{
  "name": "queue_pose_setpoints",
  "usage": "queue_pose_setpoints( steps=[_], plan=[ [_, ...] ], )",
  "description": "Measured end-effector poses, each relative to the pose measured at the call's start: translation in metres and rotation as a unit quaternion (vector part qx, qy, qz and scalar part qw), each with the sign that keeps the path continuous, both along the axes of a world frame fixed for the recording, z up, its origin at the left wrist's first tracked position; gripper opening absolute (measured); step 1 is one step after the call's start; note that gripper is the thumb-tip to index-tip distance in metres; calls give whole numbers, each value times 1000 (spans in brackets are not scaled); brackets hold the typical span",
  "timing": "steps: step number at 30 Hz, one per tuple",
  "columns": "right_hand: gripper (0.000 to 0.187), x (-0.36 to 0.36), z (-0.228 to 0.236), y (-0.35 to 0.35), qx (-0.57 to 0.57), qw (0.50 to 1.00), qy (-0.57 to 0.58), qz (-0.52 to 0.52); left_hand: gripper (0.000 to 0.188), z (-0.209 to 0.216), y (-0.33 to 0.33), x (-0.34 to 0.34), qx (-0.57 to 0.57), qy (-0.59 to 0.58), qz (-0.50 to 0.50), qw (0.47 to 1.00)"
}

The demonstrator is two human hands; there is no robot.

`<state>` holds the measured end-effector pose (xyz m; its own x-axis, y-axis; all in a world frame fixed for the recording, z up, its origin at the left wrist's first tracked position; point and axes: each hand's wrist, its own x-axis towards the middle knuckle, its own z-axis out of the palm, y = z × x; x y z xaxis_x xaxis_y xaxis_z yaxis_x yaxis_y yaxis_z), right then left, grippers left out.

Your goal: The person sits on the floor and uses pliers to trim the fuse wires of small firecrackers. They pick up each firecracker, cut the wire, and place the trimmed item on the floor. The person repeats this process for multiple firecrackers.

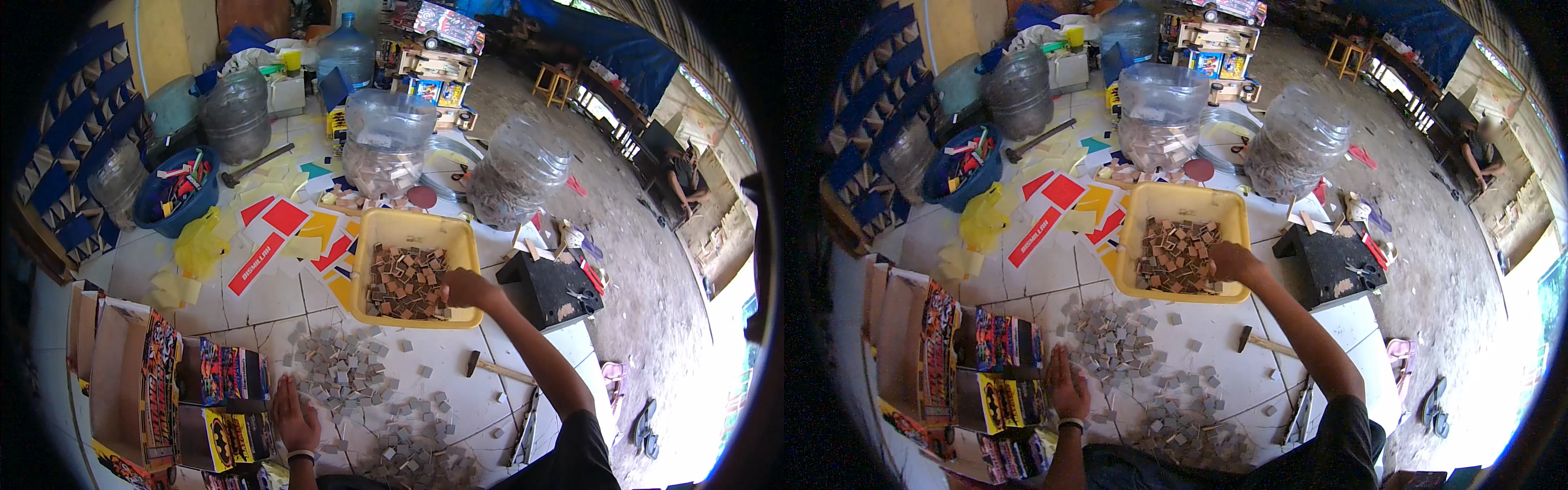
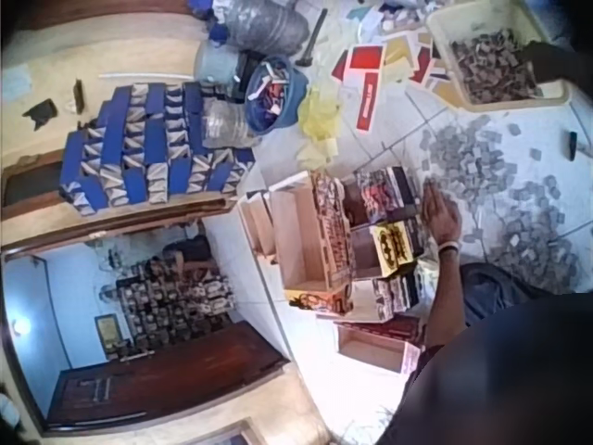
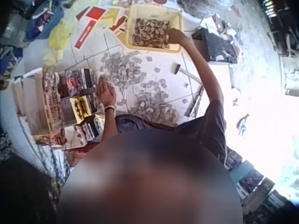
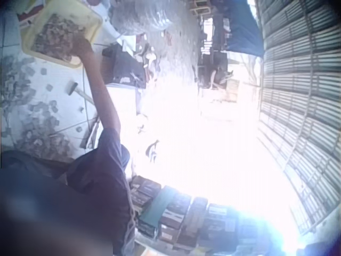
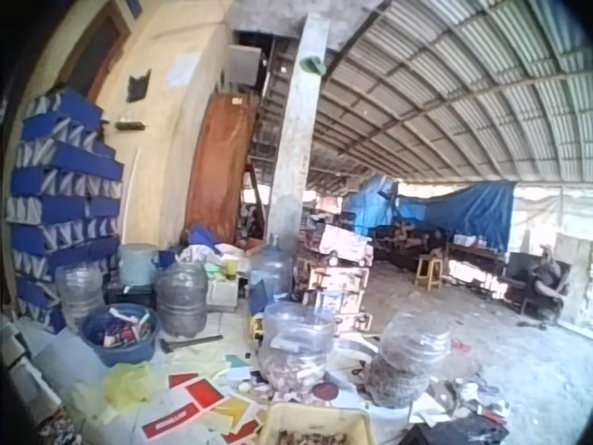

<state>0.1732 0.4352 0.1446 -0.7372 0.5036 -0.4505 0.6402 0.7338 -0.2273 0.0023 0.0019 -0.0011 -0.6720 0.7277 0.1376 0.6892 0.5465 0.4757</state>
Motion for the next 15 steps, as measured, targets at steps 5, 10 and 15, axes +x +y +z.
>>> queue_pose_setpoints(
  steps=[5, 10, 15],
  plan=[
    [27, -2, -60, -11, 161, 985, -52, 41, 71, 4, -2, -1, 4, -4, -9, 1000],
    [27, -3, -48, 12, 164, 986, 27, -4, 69, 10, 1, -1, 3, -7, -11, 1000],
    [24, -16, -25, 37, 36, 971, 227, -68, 70, 9, 0, 1, -17, -5, -3, 1000]
  ],
)
